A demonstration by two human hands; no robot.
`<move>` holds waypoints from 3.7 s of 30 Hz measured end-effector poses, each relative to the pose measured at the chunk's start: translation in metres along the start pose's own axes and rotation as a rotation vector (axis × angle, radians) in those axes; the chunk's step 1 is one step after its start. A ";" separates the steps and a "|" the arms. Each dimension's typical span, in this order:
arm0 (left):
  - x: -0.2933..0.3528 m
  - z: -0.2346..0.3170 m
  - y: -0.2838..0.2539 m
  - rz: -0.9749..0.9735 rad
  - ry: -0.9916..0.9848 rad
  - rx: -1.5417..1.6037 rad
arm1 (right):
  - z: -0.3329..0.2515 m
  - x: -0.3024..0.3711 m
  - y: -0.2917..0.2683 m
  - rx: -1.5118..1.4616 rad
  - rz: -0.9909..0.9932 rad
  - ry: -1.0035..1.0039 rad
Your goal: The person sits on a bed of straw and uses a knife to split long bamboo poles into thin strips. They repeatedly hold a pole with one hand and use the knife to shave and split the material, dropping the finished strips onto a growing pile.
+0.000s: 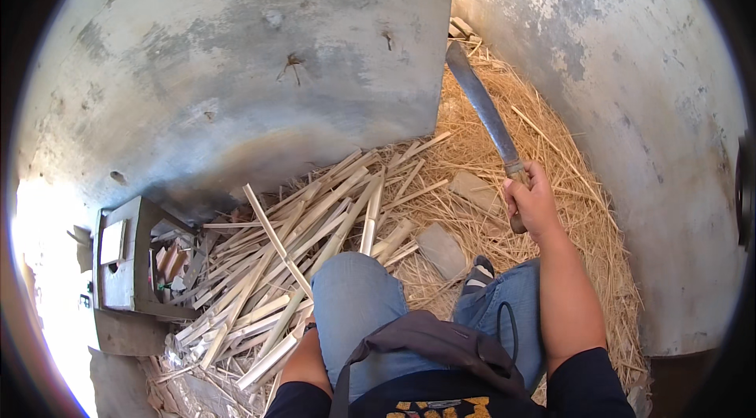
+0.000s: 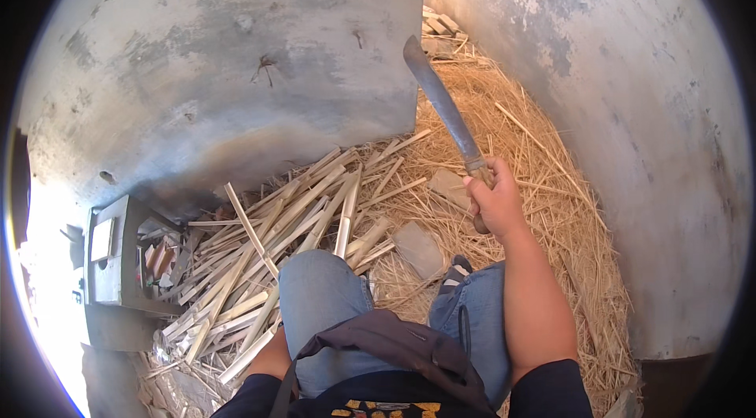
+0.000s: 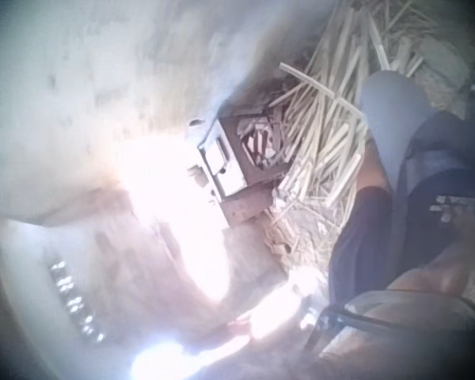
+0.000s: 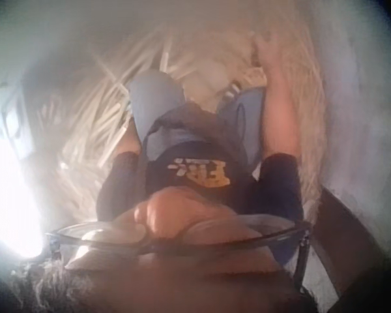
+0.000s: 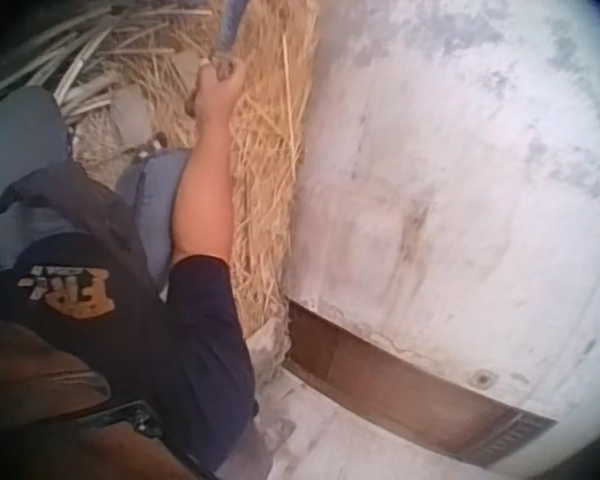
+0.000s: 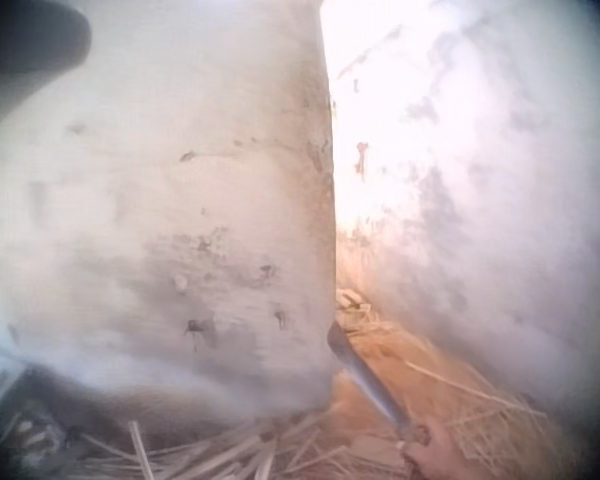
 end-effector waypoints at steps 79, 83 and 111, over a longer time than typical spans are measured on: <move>0.149 0.449 -0.048 0.005 0.951 -0.193 | -0.032 -0.051 0.027 1.061 0.016 -0.209; 0.141 0.450 -0.049 -0.071 0.943 -0.095 | -0.038 -0.049 0.034 1.076 -0.054 -0.330; 0.197 0.463 -0.104 0.111 1.140 -0.473 | -0.014 -0.060 -0.002 0.696 0.084 -0.277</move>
Point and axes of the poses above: each hand's wrist, its own x-axis away from the middle knuckle, its own y-axis out of the palm, z = x × y, the point moved 9 cm from there along -x, towards the middle knuckle, and after that the axes turned 11 degrees about x, right-handed, at the moved point
